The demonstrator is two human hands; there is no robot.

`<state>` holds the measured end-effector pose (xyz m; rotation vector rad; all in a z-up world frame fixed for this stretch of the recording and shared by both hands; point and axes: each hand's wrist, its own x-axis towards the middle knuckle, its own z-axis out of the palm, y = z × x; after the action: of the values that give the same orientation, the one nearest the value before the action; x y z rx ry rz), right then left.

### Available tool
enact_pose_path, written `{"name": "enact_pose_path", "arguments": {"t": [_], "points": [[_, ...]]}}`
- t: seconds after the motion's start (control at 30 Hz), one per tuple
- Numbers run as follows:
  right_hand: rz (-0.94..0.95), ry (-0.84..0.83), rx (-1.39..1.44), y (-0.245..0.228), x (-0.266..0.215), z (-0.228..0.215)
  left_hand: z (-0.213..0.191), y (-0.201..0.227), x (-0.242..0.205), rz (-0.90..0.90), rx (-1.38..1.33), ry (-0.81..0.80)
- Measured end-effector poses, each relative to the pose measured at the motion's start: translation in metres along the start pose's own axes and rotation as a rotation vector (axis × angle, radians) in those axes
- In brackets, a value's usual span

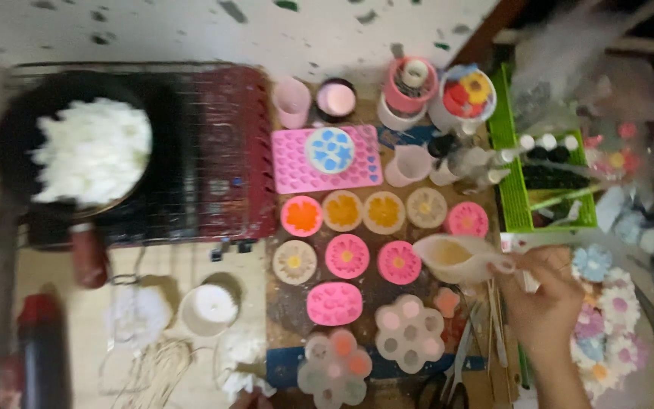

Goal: Cutting and preparing decorative starry mesh fabric at a crafting workbench.

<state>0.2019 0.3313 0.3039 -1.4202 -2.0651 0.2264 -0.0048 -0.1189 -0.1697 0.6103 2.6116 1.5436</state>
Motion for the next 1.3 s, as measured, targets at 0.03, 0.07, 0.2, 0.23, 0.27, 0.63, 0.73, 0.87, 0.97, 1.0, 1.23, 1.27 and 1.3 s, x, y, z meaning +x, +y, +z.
{"name": "enact_pose_path", "arguments": {"t": [0.03,0.07,0.2,0.23,0.27,0.63,0.73,0.87,0.97,1.0,1.23,1.27,1.3], "points": [[-0.016,-0.011,0.013,-0.009,-0.008,0.004,0.003,0.043,0.018,-0.013,0.006,0.017],[0.005,-0.025,0.065,-0.019,-0.016,0.009,0.0,0.09,0.033,-0.026,0.012,0.034],[0.192,-0.251,0.474,-0.084,-0.031,0.032,-0.034,0.258,0.089,-0.164,0.049,0.001],[0.177,-0.264,0.483,-0.105,-0.035,0.042,-0.035,0.261,0.091,-0.17,0.052,0.021],[0.061,-0.289,0.497,-0.125,-0.04,0.051,-0.036,0.264,0.092,-0.141,0.089,0.007],[0.266,-0.574,0.931,-0.215,-0.117,0.221,-0.04,0.285,0.105,-0.297,0.138,-0.183],[0.366,-0.605,0.963,-0.219,-0.124,0.249,-0.041,0.288,0.107,-0.084,0.056,-0.071],[0.457,-0.552,0.946,-0.217,-0.125,0.252,-0.044,0.295,0.109,-0.128,0.038,-0.119],[0.43,-0.503,0.867,-0.215,-0.127,0.249,-0.044,0.294,0.112,-0.14,0.037,-0.134],[0.413,-0.486,0.801,-0.215,-0.128,0.245,-0.045,0.295,0.112,-0.145,0.035,-0.154],[0.275,-0.37,0.677,-0.199,-0.147,0.244,-0.046,0.297,0.114,-0.111,0.048,-0.156],[0.2,-0.368,0.653,-0.194,-0.153,0.244,-0.05,0.299,0.115,-0.123,0.047,-0.169],[0.117,-0.358,0.626,-0.188,-0.152,0.247,-0.048,0.303,0.12,-0.128,0.038,-0.178]]}}
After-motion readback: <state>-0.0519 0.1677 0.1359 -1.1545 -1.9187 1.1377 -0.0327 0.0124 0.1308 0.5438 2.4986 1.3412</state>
